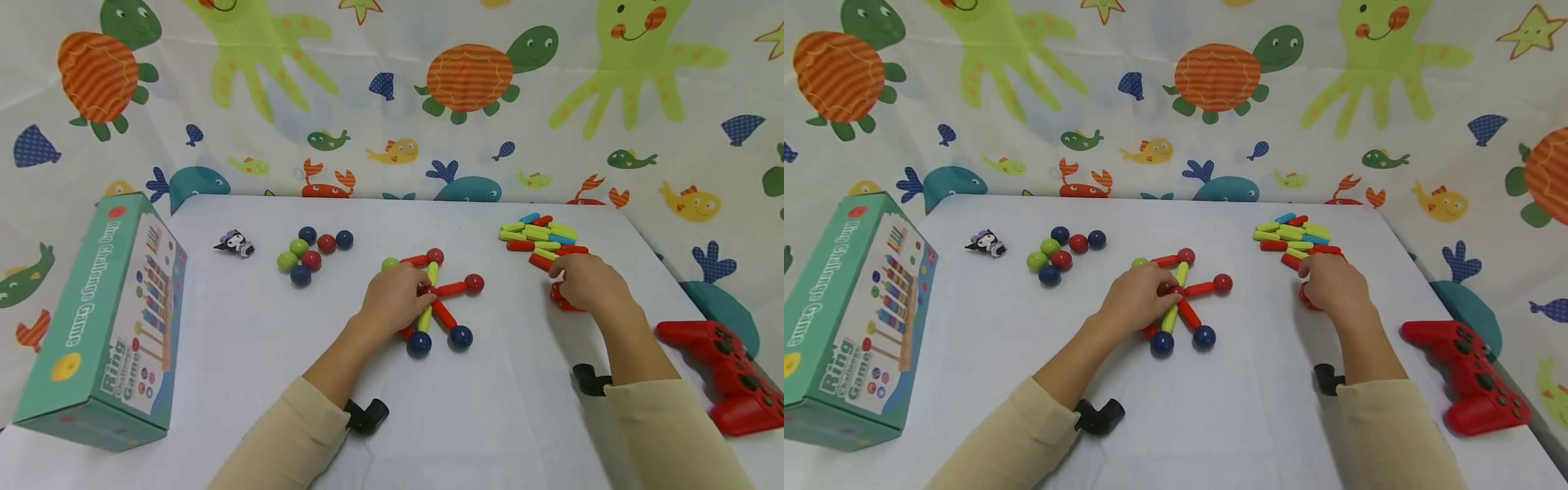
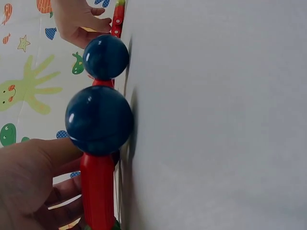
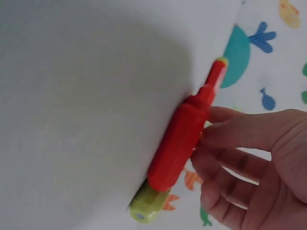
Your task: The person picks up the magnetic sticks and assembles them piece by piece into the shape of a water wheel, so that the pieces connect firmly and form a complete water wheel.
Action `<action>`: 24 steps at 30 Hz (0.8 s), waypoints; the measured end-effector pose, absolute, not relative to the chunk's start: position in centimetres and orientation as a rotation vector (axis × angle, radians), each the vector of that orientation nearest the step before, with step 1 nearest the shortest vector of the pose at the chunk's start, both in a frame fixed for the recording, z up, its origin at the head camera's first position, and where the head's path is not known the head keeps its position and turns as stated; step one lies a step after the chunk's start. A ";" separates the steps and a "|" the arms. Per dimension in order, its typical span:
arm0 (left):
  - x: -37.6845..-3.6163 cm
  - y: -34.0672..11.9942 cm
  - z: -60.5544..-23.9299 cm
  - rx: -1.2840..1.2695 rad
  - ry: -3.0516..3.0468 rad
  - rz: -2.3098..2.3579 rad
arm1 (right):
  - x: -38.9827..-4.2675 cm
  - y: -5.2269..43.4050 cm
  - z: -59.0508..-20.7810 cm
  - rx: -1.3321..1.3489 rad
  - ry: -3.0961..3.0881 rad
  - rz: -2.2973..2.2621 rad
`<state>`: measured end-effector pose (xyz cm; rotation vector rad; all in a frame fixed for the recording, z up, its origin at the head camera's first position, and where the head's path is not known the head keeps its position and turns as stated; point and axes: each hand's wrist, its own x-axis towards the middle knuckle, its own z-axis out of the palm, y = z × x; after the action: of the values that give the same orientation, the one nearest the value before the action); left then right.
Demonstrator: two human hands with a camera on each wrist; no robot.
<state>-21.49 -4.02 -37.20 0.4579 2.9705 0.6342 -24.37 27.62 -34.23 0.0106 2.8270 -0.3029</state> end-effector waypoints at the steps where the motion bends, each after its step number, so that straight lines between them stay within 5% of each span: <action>1: -21.5 -4.0 -37.2 0.453 2.969 0.639 | -24.4 27.8 -34.3 0.013 2.828 -0.312; 24: -20.8 -4.0 -37.2 0.450 2.986 0.649 | -25.8 28.4 -36.1 0.029 2.864 -0.708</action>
<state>-20.76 -3.95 -37.22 0.4501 2.9860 0.6493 -25.76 28.42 -36.11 0.0291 2.8639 -0.7077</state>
